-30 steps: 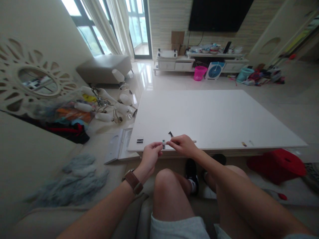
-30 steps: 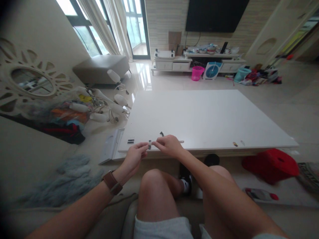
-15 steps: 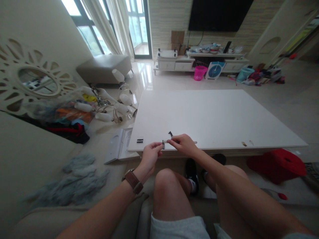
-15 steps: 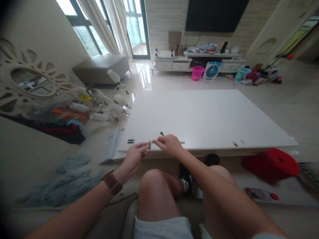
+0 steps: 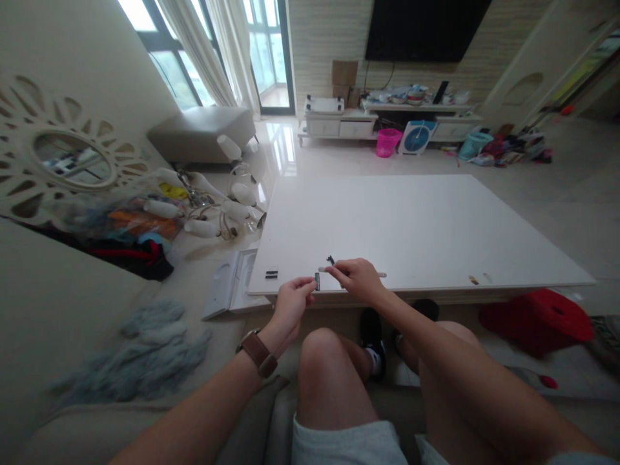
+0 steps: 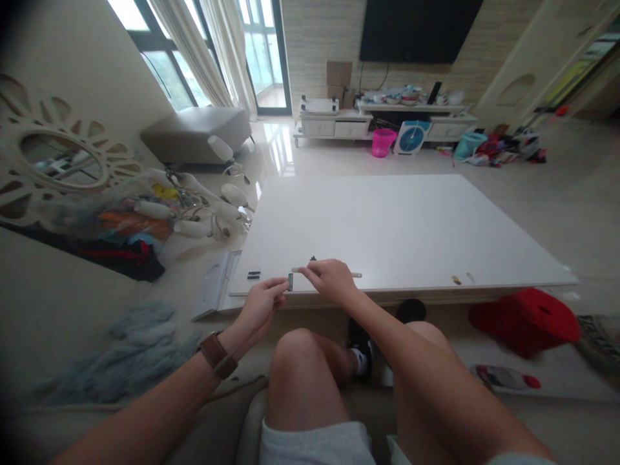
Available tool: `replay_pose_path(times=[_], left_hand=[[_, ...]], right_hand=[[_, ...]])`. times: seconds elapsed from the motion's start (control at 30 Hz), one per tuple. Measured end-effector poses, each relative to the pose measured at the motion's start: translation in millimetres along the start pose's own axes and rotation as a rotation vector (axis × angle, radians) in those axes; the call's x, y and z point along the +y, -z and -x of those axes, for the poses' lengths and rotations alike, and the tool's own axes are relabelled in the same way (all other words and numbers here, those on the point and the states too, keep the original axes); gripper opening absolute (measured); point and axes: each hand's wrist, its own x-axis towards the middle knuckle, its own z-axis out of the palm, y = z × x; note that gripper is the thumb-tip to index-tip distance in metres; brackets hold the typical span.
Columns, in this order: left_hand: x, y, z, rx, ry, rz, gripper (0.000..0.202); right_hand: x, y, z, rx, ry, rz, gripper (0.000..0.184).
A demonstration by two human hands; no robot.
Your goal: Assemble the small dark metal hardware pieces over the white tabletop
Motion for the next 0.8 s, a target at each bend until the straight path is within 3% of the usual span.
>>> replay_pose_path(times=[0.27, 0.47, 0.7, 0.8], left_hand=[[-0.3, -0.1, 0.3, -0.002, -0.004, -0.008, 0.031], [0.1, -0.4, 0.1, 0.009, 0.002, -0.012, 0.033], [0.0, -0.2, 0.7, 0.005, -0.008, -0.02, 0.03], [0.4, -0.4, 0.6, 0.009, -0.016, -0.026, 0.031]], right_hand=[[-1.9, -2.0, 2.2, -0.096, 0.08, -0.046, 0.053], [-1.4, -0.2, -0.1, 0.031, -0.015, -0.023, 0.05], [-1.6, -2.5, 2.6, -0.095, 0.093, -0.047, 0.053], [-0.8, -4.1, 1.4, -0.04, 0.044, -0.016, 0.052]])
